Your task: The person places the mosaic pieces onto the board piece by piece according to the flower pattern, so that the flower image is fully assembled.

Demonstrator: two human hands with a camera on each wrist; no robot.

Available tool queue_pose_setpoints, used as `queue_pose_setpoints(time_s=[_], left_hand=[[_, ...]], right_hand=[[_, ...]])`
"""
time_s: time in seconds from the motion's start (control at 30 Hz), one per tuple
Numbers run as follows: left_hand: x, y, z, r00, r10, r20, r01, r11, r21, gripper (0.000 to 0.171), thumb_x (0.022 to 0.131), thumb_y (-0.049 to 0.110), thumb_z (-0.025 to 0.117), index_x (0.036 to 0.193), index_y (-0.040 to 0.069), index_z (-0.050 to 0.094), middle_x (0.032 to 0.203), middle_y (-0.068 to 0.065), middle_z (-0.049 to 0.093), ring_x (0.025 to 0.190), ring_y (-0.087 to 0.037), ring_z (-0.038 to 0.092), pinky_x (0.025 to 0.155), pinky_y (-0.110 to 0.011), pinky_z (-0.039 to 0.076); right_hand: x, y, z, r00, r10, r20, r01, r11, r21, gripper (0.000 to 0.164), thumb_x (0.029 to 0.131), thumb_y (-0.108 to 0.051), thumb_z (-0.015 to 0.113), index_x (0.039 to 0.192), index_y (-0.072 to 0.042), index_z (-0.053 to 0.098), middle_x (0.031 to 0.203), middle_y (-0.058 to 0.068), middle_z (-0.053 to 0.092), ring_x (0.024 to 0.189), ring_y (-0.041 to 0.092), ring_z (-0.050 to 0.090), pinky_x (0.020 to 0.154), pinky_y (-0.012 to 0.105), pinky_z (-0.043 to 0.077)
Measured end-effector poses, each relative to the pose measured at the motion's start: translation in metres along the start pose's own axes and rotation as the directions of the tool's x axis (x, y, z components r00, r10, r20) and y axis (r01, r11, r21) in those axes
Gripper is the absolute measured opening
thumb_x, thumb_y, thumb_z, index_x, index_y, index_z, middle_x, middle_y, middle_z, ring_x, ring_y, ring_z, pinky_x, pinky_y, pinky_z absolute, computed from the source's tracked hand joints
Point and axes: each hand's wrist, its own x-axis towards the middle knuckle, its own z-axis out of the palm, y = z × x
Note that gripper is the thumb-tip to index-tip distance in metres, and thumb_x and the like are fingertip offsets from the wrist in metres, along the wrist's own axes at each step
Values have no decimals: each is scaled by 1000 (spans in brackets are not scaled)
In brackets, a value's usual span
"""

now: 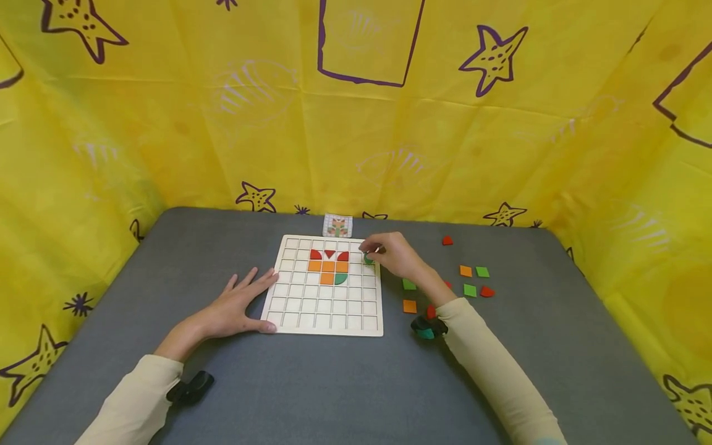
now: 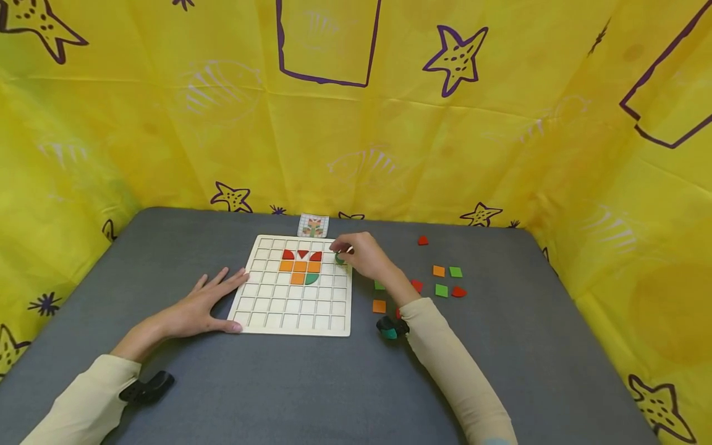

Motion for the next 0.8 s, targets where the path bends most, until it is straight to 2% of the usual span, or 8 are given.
queue_pose_setpoints(time_s=[0.5,0.8], left_hand=[[0,-1,-1,1000,16,-7,-16,1000,7,108,72,58,79,155,10,28,161,-15,20,147,-47,3,112,-66,-5],[0,-1,0,1000,10,2,-10,1000,6,108,72,58,79,155,11,28,161,-15,20,147,-47,3,112,-66,-6]], right_hand=[[23,-26,28,992,-75,101,70,996,53,19,88,4,69,106,1,72,99,11,73,90,18,67,79,23,55],[34,-34,39,992,-47,119,38,996,78,18,90,2,67,107,0,72,102,12,72,91,17,67,83,23,54]])
